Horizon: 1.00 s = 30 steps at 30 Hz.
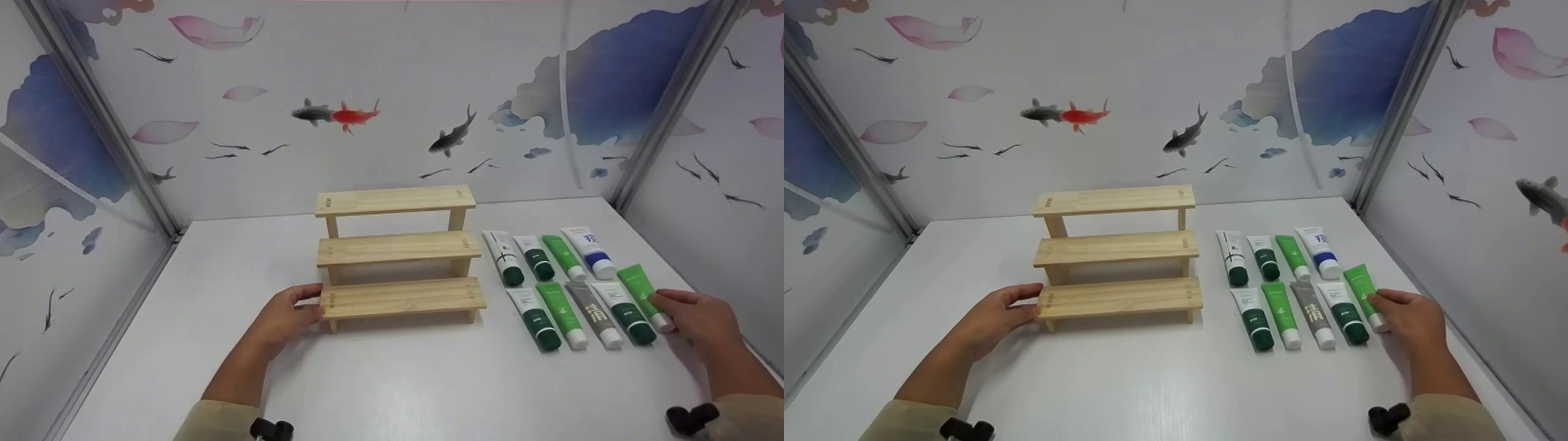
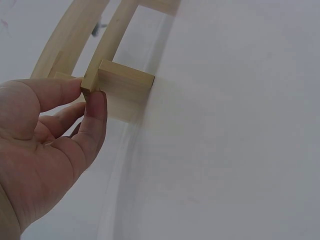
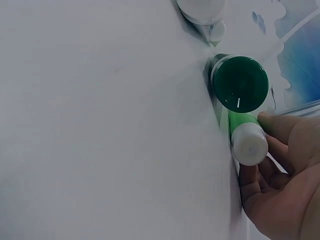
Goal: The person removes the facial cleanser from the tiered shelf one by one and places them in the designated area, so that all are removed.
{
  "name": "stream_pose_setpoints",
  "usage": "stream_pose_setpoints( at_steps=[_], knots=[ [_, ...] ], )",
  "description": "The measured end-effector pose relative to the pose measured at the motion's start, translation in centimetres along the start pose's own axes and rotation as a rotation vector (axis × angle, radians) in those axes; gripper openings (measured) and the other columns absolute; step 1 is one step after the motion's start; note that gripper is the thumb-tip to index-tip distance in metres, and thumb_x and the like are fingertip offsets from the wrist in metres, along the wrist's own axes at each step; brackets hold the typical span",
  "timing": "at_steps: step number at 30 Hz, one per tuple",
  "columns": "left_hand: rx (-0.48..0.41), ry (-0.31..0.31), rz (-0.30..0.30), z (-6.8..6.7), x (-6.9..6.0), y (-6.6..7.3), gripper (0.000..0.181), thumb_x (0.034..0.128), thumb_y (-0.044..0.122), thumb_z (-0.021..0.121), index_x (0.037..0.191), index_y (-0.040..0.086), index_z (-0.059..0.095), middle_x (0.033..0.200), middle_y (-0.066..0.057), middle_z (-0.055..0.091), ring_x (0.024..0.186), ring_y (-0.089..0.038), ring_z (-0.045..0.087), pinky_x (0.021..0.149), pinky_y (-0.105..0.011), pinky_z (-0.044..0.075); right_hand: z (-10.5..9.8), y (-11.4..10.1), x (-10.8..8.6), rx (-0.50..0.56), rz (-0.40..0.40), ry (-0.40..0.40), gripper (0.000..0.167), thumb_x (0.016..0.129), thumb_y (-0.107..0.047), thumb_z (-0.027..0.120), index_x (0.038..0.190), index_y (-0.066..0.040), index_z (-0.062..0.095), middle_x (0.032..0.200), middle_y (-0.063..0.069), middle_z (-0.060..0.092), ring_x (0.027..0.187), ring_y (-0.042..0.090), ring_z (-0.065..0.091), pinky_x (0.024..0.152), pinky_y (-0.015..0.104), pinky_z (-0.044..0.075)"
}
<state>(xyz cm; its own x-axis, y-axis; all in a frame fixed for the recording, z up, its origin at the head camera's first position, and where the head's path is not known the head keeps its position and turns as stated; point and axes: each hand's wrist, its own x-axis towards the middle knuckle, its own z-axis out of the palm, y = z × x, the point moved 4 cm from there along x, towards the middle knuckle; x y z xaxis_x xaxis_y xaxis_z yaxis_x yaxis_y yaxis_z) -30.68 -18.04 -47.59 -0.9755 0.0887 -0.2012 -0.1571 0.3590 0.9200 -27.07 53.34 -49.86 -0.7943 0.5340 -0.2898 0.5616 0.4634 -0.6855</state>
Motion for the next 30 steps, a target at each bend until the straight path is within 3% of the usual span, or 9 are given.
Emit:
stream_pose_setpoints(
  at_steps=[12,21,25,27,28,30],
  knots=[
    [-0.007,0.002,0.0,0.1,0.1,-0.1,0.054,0.1003,0.008,0.069,0.153,0.008,0.058,0.163,-0.015,0.052,0.14,-0.033,0.061,0.105,-0.038,0.057,-0.1,-0.1,0.1,-0.017,0.034,-0.013,0.072,0.106,-0.054,0.059,0.162,-0.011,0.043,0.172,0.031,0.029,0.13,0.039,0.045,0.078,0.033,0.046],
    [-0.033,-0.013,0.01,0.0,0.0,0.0,0.054,0.1008,0.007,0.069,0.154,0.008,0.057,0.163,-0.015,0.051,0.14,-0.034,0.06,0.105,-0.037,0.056,-0.6,-0.6,-0.2,0.02,-0.009,0.013,0.07,0.107,-0.051,0.057,0.163,-0.011,0.042,0.173,0.029,0.028,0.15,0.045,0.038,0.081,0.027,0.048],
    [-0.03,-0.016,0.014,0.1,0.0,0.0,0.054,0.101,0.006,0.068,0.154,0.007,0.057,0.164,-0.016,0.051,0.141,-0.034,0.06,0.105,-0.036,0.057,-0.6,-1.7,-0.9,0.055,-0.028,0.057,0.068,0.109,-0.05,0.056,0.163,-0.011,0.042,0.173,0.025,0.033,0.154,0.045,0.038,0.102,0.043,0.056],
    [-0.024,-0.014,0.01,0.1,0.0,0.1,0.054,0.1011,0.007,0.069,0.153,0.008,0.057,0.164,-0.016,0.051,0.141,-0.034,0.06,0.105,-0.037,0.057,-0.5,-2.4,-1.4,0.065,-0.046,0.064,0.07,0.109,-0.053,0.054,0.163,-0.012,0.042,0.173,0.023,0.035,0.156,0.046,0.038,0.112,0.051,0.053],
    [-0.021,-0.014,0.006,0.1,0.0,0.1,0.054,0.1012,0.008,0.069,0.153,0.008,0.057,0.164,-0.015,0.051,0.141,-0.034,0.06,0.105,-0.037,0.056,-0.4,-2.8,-1.6,0.067,-0.06,0.063,0.071,0.108,-0.055,0.054,0.163,-0.012,0.043,0.173,0.023,0.035,0.156,0.046,0.038,0.112,0.05,0.054],
    [-0.018,-0.009,-0.003,0.1,0.0,0.1,0.053,0.101,0.009,0.069,0.153,0.01,0.058,0.164,-0.014,0.052,0.14,-0.032,0.06,0.105,-0.037,0.056,0.0,-3.6,-2.2,0.071,-0.092,0.054,0.073,0.107,-0.059,0.054,0.163,-0.013,0.044,0.172,0.023,0.037,0.154,0.045,0.04,0.101,0.038,0.058]
  ],
)
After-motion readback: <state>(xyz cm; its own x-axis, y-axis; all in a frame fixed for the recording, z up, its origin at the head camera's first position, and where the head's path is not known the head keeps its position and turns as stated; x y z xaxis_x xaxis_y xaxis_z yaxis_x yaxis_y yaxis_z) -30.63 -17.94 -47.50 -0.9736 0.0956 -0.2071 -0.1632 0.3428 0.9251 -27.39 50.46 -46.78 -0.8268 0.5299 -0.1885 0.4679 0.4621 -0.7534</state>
